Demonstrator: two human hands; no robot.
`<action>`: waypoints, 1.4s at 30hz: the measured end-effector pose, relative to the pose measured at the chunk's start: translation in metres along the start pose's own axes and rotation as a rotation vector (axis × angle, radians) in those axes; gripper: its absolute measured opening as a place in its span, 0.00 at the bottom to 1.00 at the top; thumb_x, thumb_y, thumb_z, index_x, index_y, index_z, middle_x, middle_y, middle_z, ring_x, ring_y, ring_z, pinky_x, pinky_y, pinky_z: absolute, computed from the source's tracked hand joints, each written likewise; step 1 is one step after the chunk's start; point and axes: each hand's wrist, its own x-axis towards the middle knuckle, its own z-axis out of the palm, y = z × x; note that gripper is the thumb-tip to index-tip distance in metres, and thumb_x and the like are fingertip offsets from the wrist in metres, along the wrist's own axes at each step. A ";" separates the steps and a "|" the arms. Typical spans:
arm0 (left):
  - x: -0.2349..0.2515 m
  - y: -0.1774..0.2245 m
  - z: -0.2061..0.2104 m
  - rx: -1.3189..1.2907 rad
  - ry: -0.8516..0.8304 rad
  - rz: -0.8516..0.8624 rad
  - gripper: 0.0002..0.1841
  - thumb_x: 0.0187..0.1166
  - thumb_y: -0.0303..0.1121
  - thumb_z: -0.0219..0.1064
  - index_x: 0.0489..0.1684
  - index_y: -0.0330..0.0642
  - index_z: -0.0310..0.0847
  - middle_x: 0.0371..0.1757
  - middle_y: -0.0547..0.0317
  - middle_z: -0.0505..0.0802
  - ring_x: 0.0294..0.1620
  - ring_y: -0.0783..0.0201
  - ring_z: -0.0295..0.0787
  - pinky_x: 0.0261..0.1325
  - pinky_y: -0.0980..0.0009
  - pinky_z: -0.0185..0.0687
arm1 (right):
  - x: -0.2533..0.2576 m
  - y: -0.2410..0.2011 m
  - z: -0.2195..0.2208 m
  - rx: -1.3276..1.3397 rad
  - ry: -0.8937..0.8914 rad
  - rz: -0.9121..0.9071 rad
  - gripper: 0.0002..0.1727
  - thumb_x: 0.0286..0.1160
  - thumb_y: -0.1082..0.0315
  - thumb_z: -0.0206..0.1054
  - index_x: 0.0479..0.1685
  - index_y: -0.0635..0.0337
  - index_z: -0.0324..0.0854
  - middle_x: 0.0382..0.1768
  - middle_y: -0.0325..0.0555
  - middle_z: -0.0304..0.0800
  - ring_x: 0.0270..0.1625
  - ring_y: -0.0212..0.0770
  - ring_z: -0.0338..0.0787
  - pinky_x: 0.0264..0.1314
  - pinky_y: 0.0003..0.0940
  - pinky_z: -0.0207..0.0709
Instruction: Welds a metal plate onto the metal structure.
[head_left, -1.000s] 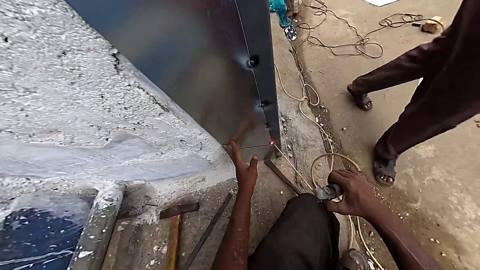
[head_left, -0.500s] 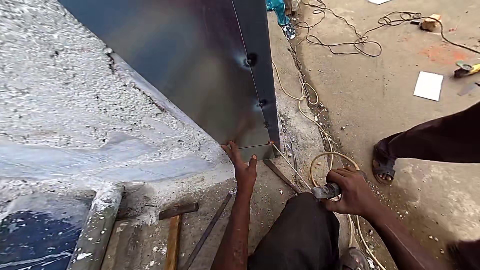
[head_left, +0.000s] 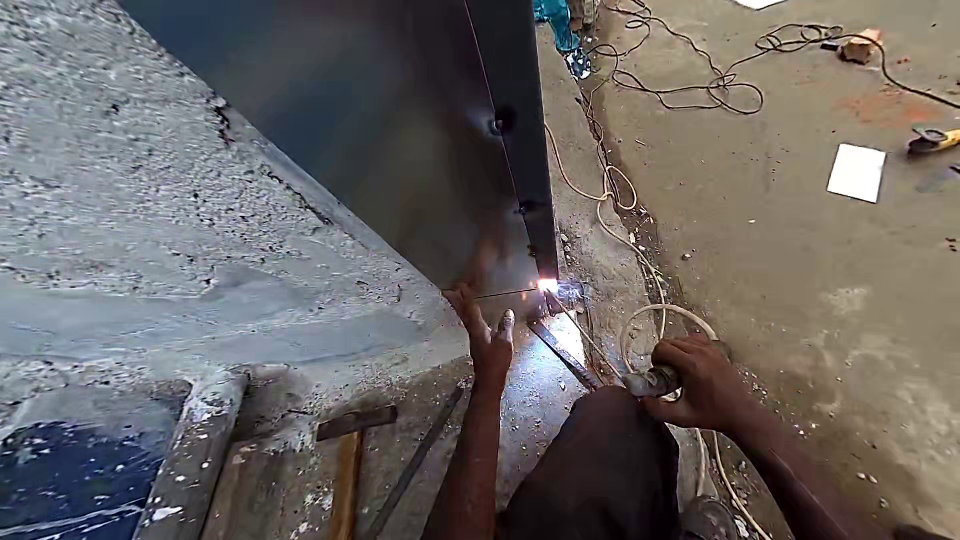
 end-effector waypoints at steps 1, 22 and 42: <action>-0.003 0.007 -0.002 0.028 -0.013 -0.072 0.48 0.73 0.26 0.66 0.95 0.36 0.38 0.96 0.41 0.38 0.97 0.52 0.36 0.94 0.55 0.43 | -0.002 -0.001 -0.002 -0.023 -0.024 0.022 0.30 0.45 0.29 0.70 0.24 0.48 0.82 0.24 0.35 0.86 0.31 0.39 0.87 0.36 0.46 0.81; 0.003 -0.006 0.002 -0.036 0.003 0.014 0.54 0.71 0.34 0.68 0.97 0.44 0.27 0.96 0.47 0.24 0.97 0.55 0.20 0.95 0.54 0.33 | -0.008 0.007 -0.011 0.079 -0.027 0.067 0.26 0.47 0.31 0.70 0.21 0.43 0.78 0.21 0.26 0.79 0.28 0.28 0.80 0.36 0.38 0.74; 0.007 0.022 0.038 -0.768 0.341 -0.562 0.31 0.93 0.36 0.48 0.94 0.63 0.39 0.93 0.49 0.55 0.89 0.44 0.61 0.81 0.44 0.69 | 0.000 0.036 0.014 -0.053 -0.362 0.114 0.23 0.45 0.38 0.77 0.21 0.45 0.78 0.21 0.31 0.81 0.29 0.34 0.84 0.40 0.44 0.75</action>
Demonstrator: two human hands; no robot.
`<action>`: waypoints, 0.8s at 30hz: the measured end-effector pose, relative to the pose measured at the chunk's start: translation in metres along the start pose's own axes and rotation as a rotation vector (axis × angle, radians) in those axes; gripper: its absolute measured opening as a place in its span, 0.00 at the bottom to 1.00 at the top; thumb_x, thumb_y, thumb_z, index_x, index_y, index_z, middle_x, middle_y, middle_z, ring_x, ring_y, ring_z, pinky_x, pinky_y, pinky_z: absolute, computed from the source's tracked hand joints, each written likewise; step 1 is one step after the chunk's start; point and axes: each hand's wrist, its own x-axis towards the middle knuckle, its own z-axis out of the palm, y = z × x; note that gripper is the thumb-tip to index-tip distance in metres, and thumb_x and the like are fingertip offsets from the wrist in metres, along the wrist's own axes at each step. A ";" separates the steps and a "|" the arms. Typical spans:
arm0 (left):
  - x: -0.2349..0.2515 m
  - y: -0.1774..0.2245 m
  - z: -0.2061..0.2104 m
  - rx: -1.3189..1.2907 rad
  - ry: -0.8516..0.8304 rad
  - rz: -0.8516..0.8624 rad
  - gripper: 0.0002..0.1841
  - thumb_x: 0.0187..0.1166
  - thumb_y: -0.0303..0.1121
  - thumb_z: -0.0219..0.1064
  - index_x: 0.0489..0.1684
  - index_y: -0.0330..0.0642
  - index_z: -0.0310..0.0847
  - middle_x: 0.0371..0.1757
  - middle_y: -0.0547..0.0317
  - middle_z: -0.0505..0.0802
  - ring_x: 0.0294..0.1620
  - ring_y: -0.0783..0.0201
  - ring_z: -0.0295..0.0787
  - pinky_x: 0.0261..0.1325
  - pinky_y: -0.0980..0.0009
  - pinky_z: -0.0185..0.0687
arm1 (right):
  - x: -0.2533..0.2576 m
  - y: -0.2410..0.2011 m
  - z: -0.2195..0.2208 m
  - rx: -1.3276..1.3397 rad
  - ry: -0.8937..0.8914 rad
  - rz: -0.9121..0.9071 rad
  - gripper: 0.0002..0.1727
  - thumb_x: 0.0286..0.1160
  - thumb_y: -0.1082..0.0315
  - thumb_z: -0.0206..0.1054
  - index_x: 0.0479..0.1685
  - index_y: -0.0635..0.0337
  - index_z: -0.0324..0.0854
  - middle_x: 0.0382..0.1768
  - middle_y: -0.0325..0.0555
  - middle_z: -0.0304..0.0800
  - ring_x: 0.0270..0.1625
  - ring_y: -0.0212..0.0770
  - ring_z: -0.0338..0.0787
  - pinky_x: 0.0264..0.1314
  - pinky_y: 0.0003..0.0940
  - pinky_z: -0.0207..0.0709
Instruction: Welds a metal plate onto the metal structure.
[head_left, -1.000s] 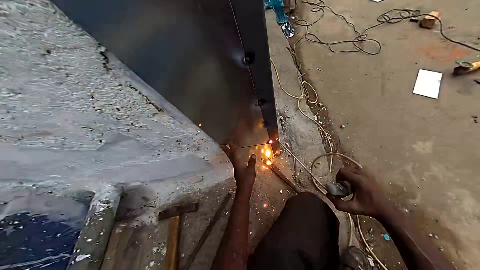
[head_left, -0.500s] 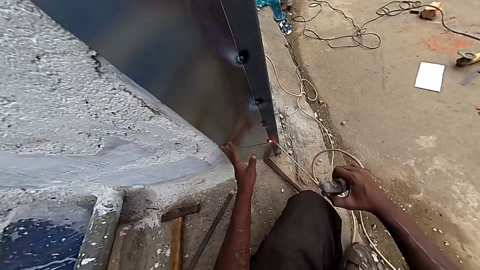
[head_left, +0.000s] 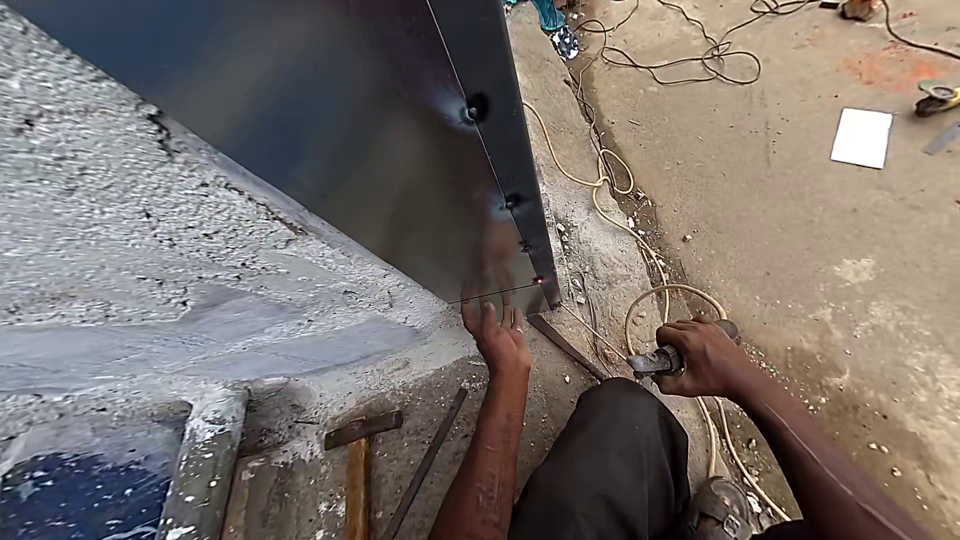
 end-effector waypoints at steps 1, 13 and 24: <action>0.000 0.008 0.003 -0.107 0.031 -0.071 0.29 0.94 0.46 0.45 0.94 0.64 0.42 0.94 0.51 0.55 0.90 0.45 0.59 0.82 0.44 0.68 | 0.001 0.001 0.001 0.009 -0.006 0.001 0.23 0.44 0.37 0.76 0.21 0.45 0.78 0.21 0.31 0.81 0.28 0.34 0.84 0.39 0.44 0.75; 0.003 0.021 0.001 -0.359 -0.007 -0.184 0.49 0.72 0.82 0.27 0.96 0.70 0.32 0.97 0.56 0.49 0.95 0.44 0.47 0.84 0.32 0.58 | 0.015 -0.003 0.014 0.045 -0.068 -0.002 0.24 0.43 0.37 0.78 0.23 0.46 0.79 0.23 0.32 0.82 0.29 0.34 0.84 0.39 0.45 0.74; 0.001 0.019 0.000 -0.342 -0.041 -0.187 0.47 0.73 0.81 0.26 0.96 0.73 0.33 0.97 0.58 0.47 0.96 0.46 0.41 0.85 0.29 0.50 | 0.011 0.000 0.011 0.043 0.001 -0.035 0.25 0.41 0.35 0.74 0.18 0.44 0.76 0.18 0.30 0.78 0.23 0.33 0.80 0.32 0.43 0.71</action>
